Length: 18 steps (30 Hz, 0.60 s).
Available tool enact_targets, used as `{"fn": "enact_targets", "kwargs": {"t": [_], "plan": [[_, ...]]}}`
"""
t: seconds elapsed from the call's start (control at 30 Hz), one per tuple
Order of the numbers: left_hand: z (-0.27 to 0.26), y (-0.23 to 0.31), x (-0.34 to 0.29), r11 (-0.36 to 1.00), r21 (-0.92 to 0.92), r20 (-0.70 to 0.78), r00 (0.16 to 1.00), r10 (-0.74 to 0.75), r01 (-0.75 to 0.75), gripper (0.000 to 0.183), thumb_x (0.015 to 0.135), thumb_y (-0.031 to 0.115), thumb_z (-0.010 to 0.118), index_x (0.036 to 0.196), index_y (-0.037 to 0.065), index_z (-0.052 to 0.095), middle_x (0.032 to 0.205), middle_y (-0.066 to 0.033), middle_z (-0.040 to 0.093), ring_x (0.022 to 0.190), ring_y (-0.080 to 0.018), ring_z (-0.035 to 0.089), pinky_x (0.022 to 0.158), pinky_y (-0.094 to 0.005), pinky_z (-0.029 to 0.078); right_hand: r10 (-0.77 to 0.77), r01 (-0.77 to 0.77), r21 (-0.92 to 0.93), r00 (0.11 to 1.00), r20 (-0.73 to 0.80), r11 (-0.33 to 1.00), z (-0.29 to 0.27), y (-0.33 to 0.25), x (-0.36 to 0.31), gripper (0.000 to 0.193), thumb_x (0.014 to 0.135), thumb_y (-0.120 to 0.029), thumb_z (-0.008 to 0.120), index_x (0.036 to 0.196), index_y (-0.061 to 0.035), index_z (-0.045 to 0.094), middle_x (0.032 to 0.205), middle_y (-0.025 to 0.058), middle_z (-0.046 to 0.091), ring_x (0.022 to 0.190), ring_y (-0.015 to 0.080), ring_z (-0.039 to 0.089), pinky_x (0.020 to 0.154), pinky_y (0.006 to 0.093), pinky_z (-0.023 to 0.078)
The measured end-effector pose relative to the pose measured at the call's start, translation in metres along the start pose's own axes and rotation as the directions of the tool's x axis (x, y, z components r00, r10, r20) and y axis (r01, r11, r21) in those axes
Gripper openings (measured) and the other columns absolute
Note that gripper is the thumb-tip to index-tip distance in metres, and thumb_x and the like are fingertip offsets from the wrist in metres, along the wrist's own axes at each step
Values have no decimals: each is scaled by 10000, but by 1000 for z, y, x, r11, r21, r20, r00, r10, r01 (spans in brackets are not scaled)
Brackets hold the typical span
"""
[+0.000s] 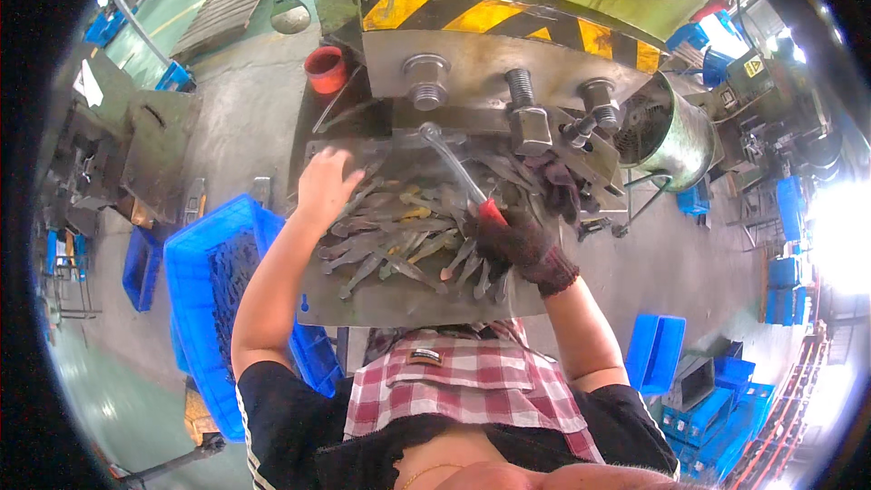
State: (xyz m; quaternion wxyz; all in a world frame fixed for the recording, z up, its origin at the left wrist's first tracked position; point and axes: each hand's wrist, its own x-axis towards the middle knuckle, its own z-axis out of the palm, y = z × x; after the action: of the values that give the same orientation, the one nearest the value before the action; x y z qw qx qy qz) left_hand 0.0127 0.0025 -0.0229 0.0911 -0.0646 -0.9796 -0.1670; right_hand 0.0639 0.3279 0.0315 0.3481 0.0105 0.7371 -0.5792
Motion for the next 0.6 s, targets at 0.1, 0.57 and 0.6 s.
{"fn": "enact_targets", "kwargs": {"t": [0.1, 0.57, 0.6], "plan": [[4, -3, 10, 975, 183, 393, 899, -193, 129, 317, 773, 253, 709, 992, 37, 633, 1010, -176, 627, 989, -342, 597, 827, -431, 490, -64, 23, -212, 980, -188, 977, 0, -3, 1, 423, 862, -438, 639, 991, -36, 662, 771, 41, 631, 658, 101, 549, 574, 281, 454], [-50, 40, 77, 981, -91, -72, 984, 164, -171, 168, 877, 249, 584, 929, 91, 612, 815, -154, 646, 795, -369, 623, 684, -476, 483, -7, 22, 32, 914, -405, 999, -40, -15, -14, 331, 837, -390, 687, 904, -66, 682, 649, -6, 524, 568, 104, 512, 483, 259, 413], [-49, 49, 88, 958, -107, -179, 953, 244, -265, 158, 880, 254, 581, 922, 105, 609, 808, -146, 644, 774, -367, 622, 666, -474, 481, -7, 21, 29, 913, -409, 999, -40, -20, -16, 331, 837, -390, 687, 904, -66, 682, 649, -6, 524, 568, 104, 512, 483, 259, 413]]}}
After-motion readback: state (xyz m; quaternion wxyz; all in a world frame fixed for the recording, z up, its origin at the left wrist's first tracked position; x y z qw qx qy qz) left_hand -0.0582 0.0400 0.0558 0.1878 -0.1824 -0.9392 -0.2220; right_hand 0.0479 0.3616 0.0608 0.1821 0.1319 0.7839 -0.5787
